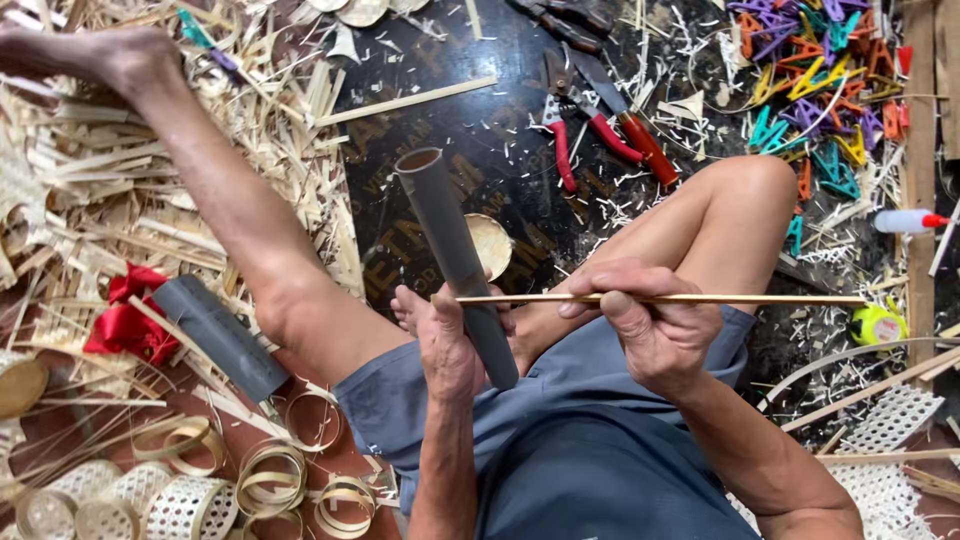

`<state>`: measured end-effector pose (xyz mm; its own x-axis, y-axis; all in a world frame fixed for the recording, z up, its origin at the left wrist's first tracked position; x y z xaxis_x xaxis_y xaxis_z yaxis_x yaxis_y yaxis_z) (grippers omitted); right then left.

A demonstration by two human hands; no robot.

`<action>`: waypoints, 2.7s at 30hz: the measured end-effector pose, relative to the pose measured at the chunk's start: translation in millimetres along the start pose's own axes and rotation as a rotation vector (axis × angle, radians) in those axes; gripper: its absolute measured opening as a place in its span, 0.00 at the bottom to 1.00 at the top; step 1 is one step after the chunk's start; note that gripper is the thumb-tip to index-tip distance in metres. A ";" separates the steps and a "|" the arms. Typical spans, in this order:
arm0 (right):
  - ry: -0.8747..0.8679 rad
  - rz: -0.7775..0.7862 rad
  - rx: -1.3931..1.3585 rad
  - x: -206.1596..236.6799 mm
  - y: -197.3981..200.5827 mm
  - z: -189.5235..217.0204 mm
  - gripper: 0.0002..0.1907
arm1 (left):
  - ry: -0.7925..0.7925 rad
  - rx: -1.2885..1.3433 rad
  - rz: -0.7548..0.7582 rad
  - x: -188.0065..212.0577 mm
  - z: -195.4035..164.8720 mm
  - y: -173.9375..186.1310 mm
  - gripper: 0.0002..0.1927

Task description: The person sits on the floor assembling woven bamboo baskets, fitting the woven basket body into bamboo rim rings and pressing the rims into place using a gray plastic pipe as a form. They use pliers to trim bamboo strips and fit the strips around the basket rims by hand.

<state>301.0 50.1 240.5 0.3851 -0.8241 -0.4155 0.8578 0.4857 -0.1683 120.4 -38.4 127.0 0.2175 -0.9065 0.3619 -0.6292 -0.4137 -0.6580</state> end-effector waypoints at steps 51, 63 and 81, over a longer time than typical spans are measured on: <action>0.335 0.435 0.834 -40.9 -107.7 23.3 0.14 | -0.474 -1.471 -0.580 8.6 -68.5 29.4 0.27; -0.502 -0.040 -0.272 26.4 -1.3 -102.9 0.09 | 0.111 0.125 0.321 51.6 -13.4 20.4 0.39; -0.330 0.054 -0.110 -24.8 -90.3 -79.9 0.50 | -0.551 -1.627 -0.372 21.7 -75.0 18.7 0.33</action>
<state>186.8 50.0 194.7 0.5336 -0.8375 -0.1178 0.7983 0.5448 -0.2568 57.3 -59.4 172.0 0.4981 -0.8548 -0.1456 -0.4563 -0.4012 0.7943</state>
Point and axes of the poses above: each hand's wrist, its own x-axis away from the middle knuckle, its own y-axis out of the back of the hand, z = x × y, the point moved 5 cm from there along -x, towards the middle knuckle, and after that the axes turned 7 degrees about y, right-handed, at the moved point
